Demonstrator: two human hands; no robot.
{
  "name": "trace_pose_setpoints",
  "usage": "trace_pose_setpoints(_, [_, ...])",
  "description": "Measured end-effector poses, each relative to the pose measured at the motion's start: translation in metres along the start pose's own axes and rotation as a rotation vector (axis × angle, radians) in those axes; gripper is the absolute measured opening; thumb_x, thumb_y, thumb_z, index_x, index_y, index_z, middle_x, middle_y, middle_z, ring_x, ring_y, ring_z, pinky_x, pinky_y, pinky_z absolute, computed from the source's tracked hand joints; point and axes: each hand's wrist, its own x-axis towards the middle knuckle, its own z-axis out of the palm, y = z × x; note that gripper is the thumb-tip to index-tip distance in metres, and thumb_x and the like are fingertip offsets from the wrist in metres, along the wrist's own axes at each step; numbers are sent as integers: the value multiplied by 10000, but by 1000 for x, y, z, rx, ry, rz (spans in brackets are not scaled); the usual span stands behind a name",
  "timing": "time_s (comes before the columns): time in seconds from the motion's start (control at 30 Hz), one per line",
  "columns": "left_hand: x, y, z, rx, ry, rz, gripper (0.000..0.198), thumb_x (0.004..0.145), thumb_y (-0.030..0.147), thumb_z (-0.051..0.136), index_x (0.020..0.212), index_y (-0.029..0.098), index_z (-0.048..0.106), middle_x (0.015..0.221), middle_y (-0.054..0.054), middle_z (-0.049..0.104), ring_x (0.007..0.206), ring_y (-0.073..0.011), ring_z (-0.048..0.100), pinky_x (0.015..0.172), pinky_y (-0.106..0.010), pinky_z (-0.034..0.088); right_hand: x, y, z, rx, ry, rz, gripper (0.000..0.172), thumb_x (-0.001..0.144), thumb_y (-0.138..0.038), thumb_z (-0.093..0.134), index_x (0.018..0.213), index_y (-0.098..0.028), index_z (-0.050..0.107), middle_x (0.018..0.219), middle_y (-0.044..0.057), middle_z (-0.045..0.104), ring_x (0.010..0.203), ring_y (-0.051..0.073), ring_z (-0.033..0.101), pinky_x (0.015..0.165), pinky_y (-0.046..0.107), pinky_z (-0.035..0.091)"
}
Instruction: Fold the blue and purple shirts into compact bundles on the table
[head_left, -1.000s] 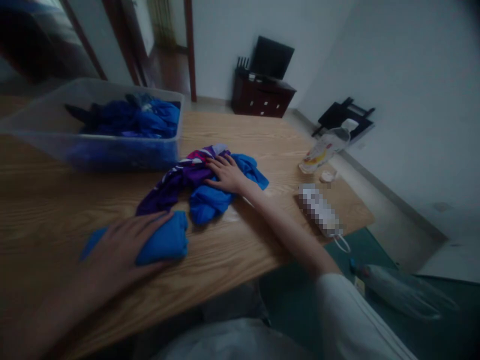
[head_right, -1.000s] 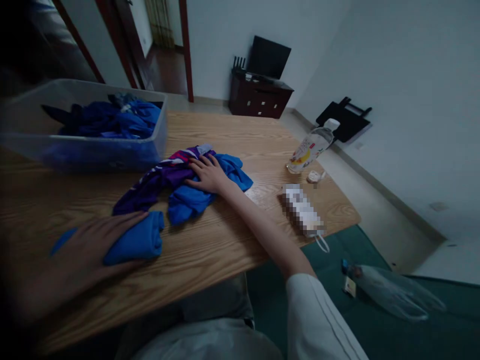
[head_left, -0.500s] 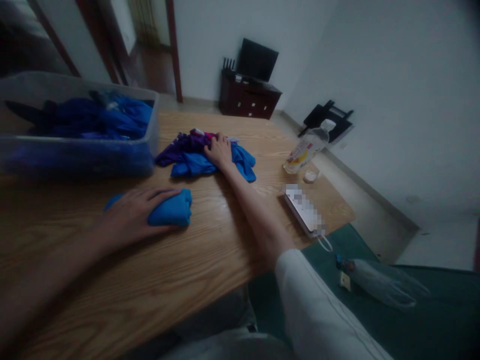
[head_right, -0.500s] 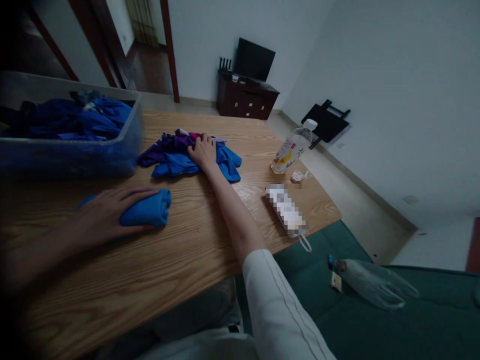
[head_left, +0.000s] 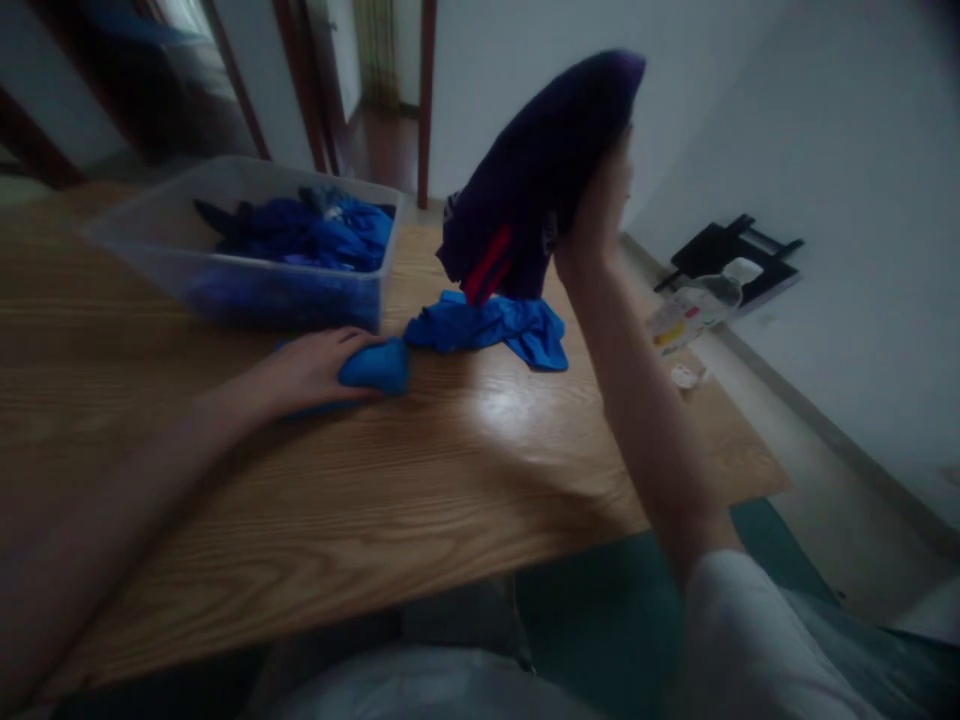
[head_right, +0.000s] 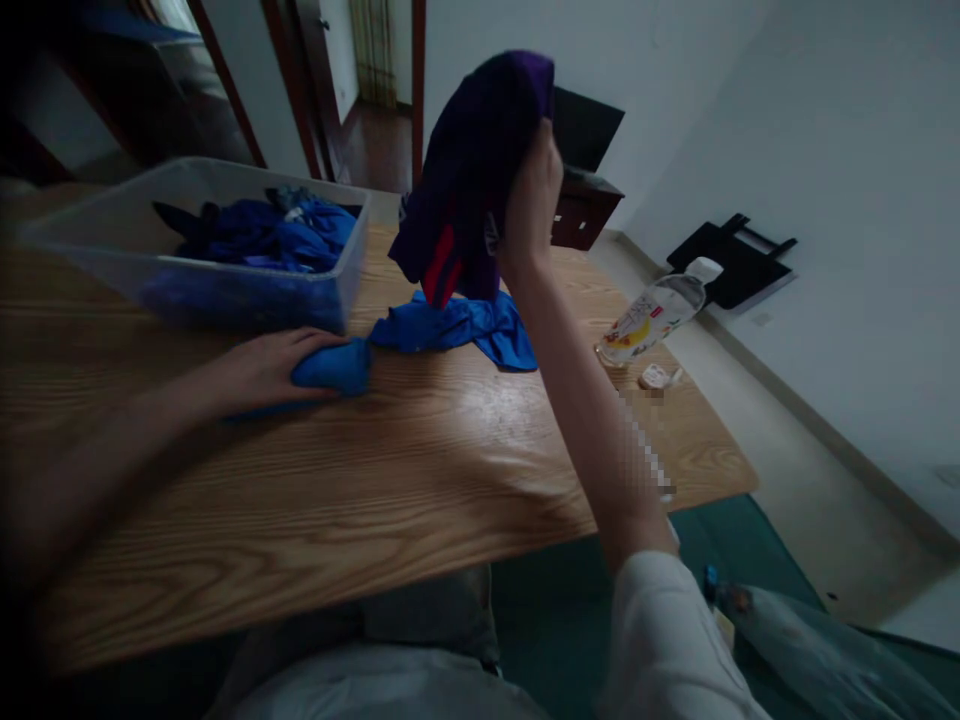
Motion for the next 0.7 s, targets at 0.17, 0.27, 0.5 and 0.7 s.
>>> trace_pose_setpoints(0.17, [-30, -5, -16, 33, 96, 7, 723, 958, 571, 579, 1558, 173, 514, 1572, -157, 549, 1425, -368, 523, 1219, -515, 396, -110, -99, -25, -169, -181, -190, 269, 1069, -399, 484, 941, -205, 619, 947, 15, 655, 1082, 253, 677, 962, 433, 532])
trace_pose_setpoints(0.27, [-48, 10, -18, 58, 167, 10, 614, 1016, 464, 473, 1560, 182, 519, 1653, -151, 463, 1536, -369, 417, 1294, -533, 306, -196, -106, -23, -462, -894, -310, 183, 1053, -375, 611, 993, -203, 629, 866, 18, 668, 721, 169, 627, 733, 325, 519])
trace_pose_setpoints(0.5, [-110, 94, -1, -170, 54, 67, 516, 1121, 527, 384, 1552, 286, 534, 1621, -58, 542, 1525, -269, 470, 1302, -469, 365, -320, -70, -36, -565, -1040, -261, 354, 1057, -467, 631, 1238, -163, 659, 1181, 148, 709, 1068, 293, 671, 921, 442, 561])
trace_pose_setpoints(0.7, [-147, 103, 40, -57, 25, -37, 730, 1067, 647, 476, 1669, 245, 382, 1721, -148, 409, 1577, -344, 418, 1301, -554, 367, -315, -45, -70, -691, -793, -49, 495, 1110, -356, 488, 1590, -233, 471, 1598, 150, 544, 1485, 316, 497, 1215, 564, 438])
